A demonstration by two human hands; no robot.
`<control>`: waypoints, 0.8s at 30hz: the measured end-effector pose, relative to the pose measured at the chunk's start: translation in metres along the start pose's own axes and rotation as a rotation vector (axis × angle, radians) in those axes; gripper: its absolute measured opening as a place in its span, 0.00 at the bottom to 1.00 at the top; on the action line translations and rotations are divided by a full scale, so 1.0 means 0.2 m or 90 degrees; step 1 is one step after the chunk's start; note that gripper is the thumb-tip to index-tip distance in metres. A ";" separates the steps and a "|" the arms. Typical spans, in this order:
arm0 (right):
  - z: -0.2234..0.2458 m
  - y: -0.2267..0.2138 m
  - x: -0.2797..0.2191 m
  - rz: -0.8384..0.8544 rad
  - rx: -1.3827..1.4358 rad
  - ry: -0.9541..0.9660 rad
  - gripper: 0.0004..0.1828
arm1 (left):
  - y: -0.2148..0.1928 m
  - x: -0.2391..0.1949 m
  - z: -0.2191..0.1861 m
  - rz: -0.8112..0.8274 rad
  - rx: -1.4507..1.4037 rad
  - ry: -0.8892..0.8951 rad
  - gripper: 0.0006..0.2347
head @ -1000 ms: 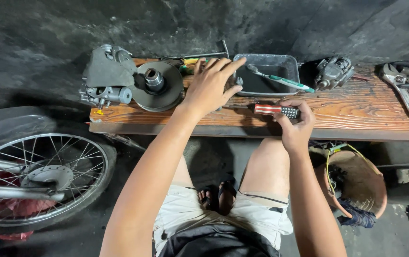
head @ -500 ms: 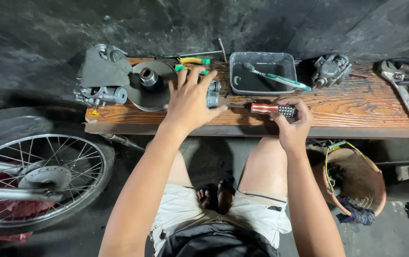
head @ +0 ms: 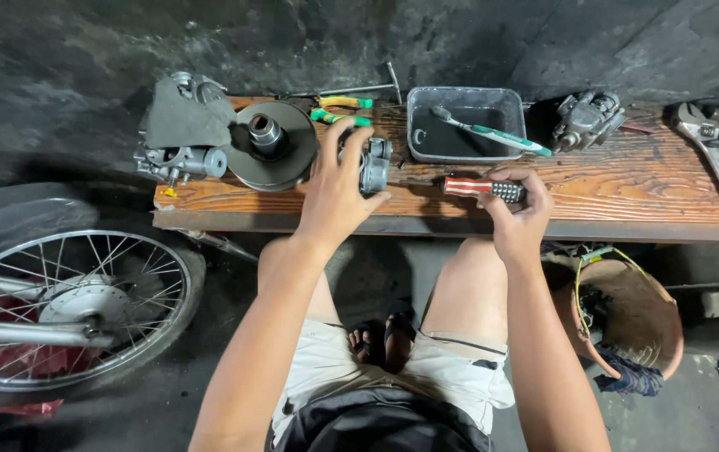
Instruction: The person assembles a cylindrical mechanical component on a wooden table, inserting a small ring into a central shaft. They then handle a larger circular metal part, rotating it to inspect the interior. Finally, the person uses a screwdriver to tighten a bolt on a separate mechanical assembly.
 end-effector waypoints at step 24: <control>0.03 0.03 0.02 0.004 0.004 -0.006 0.12 | -0.09 0.27 0.13 0.199 -0.028 -0.037 0.21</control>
Point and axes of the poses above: each hand's wrist, its own x-axis towards the middle knuckle, its own y-axis out of the palm, z = x × y, the point moved 1 cm from there along x, towards the middle knuckle, and after that the axes turned 12 degrees about x, right-handed, at the moved point
